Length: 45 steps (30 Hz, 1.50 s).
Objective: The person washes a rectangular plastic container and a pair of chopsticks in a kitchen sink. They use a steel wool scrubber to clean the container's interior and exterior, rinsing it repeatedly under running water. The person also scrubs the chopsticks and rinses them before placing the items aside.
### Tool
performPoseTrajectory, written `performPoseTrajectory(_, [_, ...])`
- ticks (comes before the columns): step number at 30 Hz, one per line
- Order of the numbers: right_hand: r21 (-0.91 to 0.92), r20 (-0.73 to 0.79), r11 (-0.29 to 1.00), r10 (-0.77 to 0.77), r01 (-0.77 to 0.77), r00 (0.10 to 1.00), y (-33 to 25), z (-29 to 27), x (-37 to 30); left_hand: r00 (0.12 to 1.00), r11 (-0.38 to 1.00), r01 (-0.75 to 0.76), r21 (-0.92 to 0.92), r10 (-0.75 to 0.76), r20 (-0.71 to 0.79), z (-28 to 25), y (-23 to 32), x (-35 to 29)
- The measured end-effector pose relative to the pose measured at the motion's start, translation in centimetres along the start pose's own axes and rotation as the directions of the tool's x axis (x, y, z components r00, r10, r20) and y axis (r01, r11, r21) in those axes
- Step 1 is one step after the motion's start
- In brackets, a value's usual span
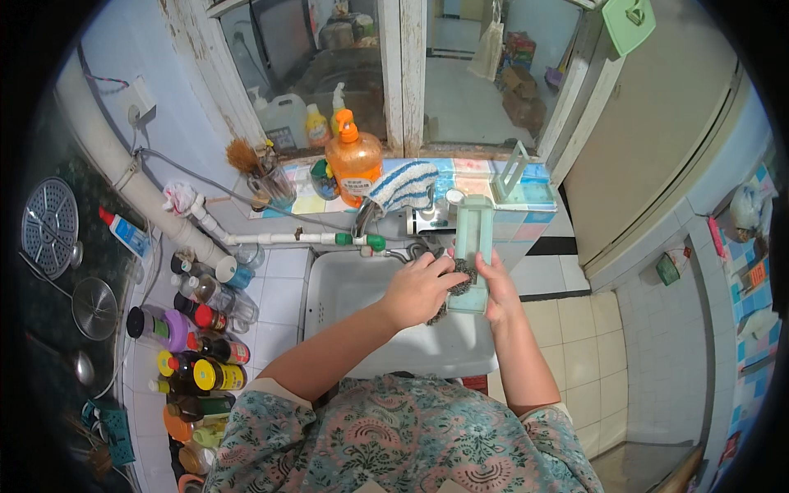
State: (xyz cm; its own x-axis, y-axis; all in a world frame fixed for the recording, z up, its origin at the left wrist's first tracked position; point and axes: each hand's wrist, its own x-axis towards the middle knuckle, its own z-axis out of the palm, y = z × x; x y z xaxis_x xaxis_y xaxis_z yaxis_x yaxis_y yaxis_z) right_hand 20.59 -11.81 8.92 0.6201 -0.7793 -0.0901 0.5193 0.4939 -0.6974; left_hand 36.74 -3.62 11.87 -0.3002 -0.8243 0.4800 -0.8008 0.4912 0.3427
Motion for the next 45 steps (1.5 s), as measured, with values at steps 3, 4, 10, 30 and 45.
performPoseTrajectory(3, [0.049,0.044,0.999,-0.018,0.016,0.999,-0.2,0.6,0.1,0.995,0.976,0.088,-0.199,-0.079,0.053,-0.1,-0.1,0.0])
performPoseTrajectory(4, [0.064,0.048,0.998,-0.027,0.024,0.998,-0.1,0.8,0.1,0.997,0.965,0.083,-0.249,-0.082,0.012,0.1,-0.5,0.2])
performPoseTrajectory(10, [0.385,0.156,0.889,0.203,-0.249,0.967,-0.6,-0.9,0.2,0.997,0.996,-0.081,-0.023,0.080,-0.012,-1.9,1.5,1.1])
performPoseTrajectory(30, [0.260,0.181,0.926,0.232,-0.274,0.956,0.0,1.7,-0.2,0.996,0.934,-0.058,0.352,0.077,-0.038,-2.0,0.4,1.5])
performPoseTrajectory(45, [-0.468,0.100,0.880,0.145,-0.082,0.984,0.8,0.2,-0.9,0.995,0.868,-0.090,0.489,0.097,0.012,-0.3,-1.4,3.6])
